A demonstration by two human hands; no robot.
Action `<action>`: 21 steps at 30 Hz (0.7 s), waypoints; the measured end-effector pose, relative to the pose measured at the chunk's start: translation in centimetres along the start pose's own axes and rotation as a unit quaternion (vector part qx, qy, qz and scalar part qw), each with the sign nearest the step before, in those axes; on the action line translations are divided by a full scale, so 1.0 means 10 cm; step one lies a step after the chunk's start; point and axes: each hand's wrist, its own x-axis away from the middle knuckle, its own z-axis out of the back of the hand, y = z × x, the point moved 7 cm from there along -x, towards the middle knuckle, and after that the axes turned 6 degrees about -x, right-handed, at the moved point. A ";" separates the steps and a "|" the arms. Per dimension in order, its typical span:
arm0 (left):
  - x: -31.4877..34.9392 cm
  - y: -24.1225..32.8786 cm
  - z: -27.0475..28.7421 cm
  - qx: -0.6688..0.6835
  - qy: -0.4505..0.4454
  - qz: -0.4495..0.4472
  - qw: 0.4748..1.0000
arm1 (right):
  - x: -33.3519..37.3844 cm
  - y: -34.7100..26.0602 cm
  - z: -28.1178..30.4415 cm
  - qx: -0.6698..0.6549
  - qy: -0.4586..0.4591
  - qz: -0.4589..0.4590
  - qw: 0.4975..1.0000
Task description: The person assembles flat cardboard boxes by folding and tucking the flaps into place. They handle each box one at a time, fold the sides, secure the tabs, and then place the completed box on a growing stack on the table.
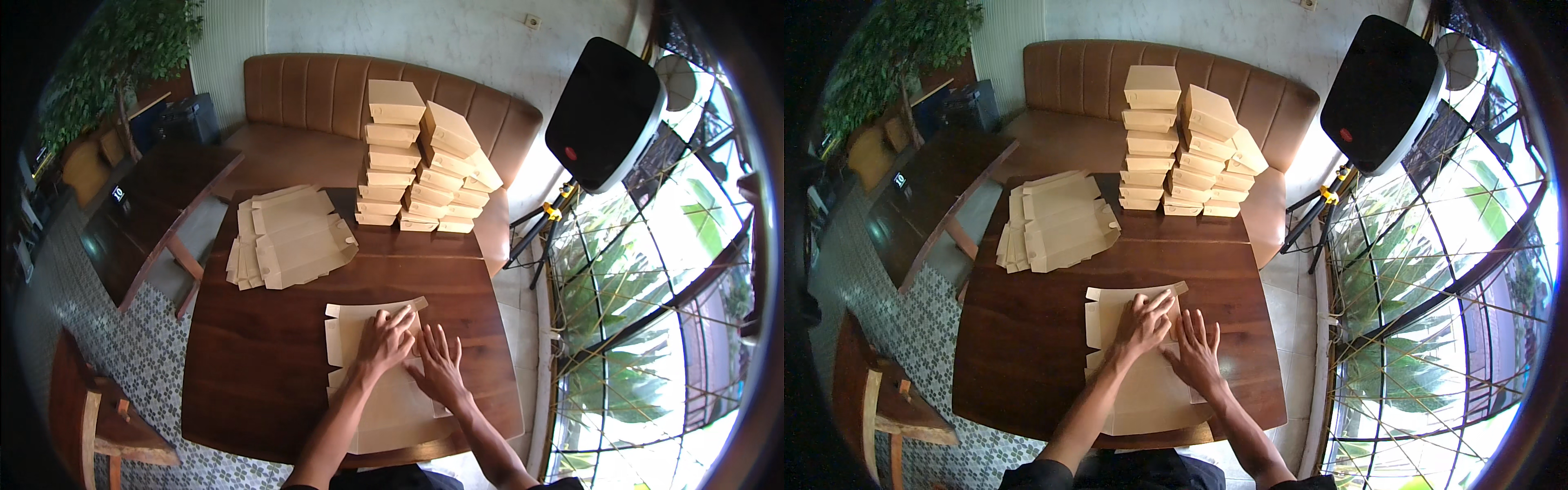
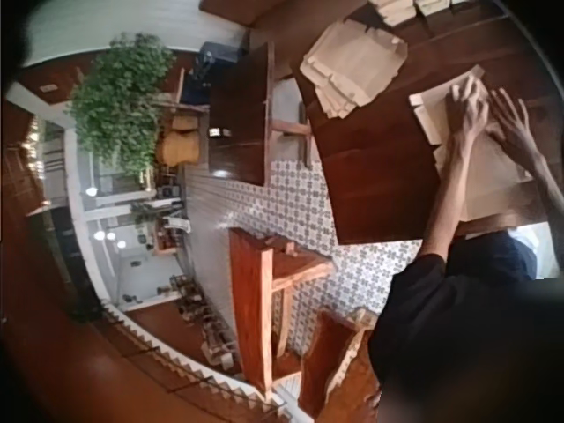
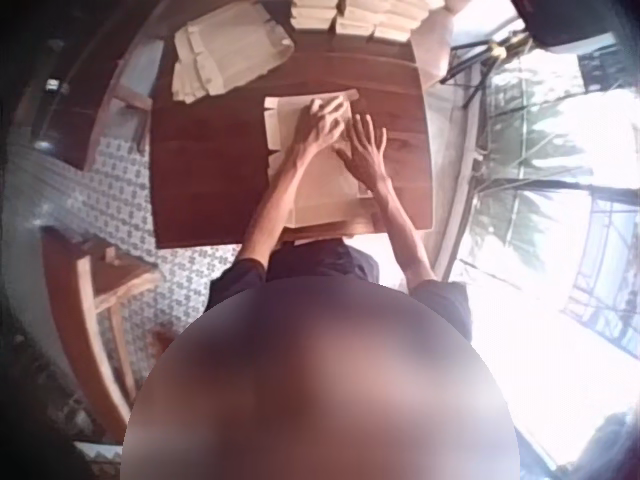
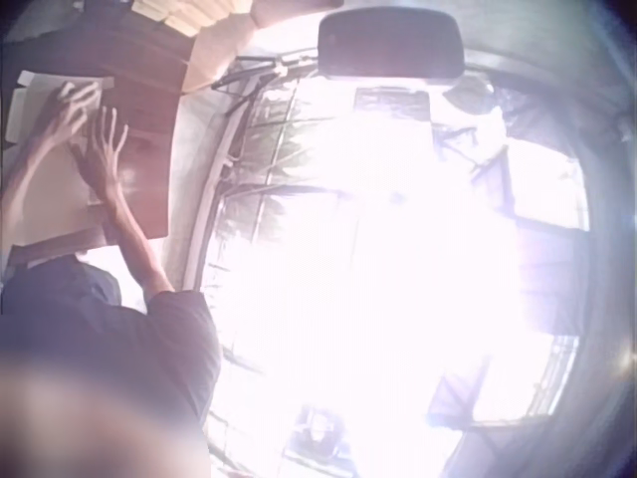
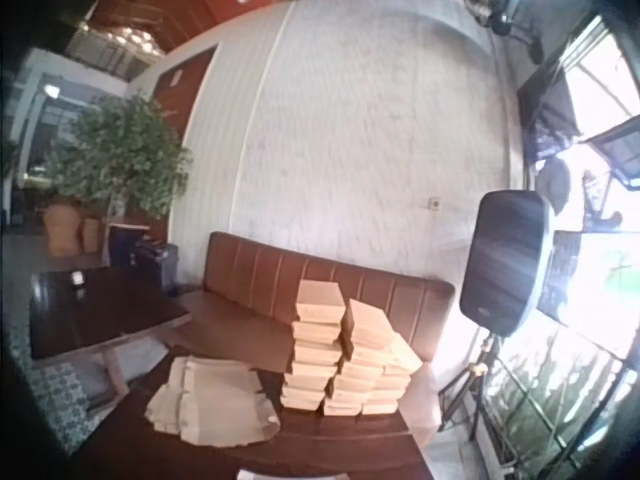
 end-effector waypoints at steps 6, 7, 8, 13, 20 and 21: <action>0.02 -0.02 -0.09 0.011 -0.016 -0.019 1.000 | 0.11 -0.01 0.01 -0.014 0.002 0.003 1.000; 0.01 -0.02 -0.10 0.005 -0.015 -0.024 1.000 | -0.01 -0.04 0.05 -0.002 0.039 0.037 0.999; 0.02 -0.04 -0.10 0.028 -0.010 -0.019 0.999 | -0.16 -0.01 0.00 -0.013 0.033 0.013 0.999; 0.03 -0.10 -0.09 0.045 -0.005 -0.023 0.999 | -0.26 -0.04 0.01 -0.022 0.015 0.007 1.000; 0.00 -0.30 -0.07 0.179 0.065 0.077 0.979 | 0.20 0.07 0.33 -0.223 0.068 -0.031 0.972; 0.01 -0.23 -0.03 0.151 0.064 0.017 0.986 | 0.24 0.24 0.38 -0.477 0.153 -0.085 0.861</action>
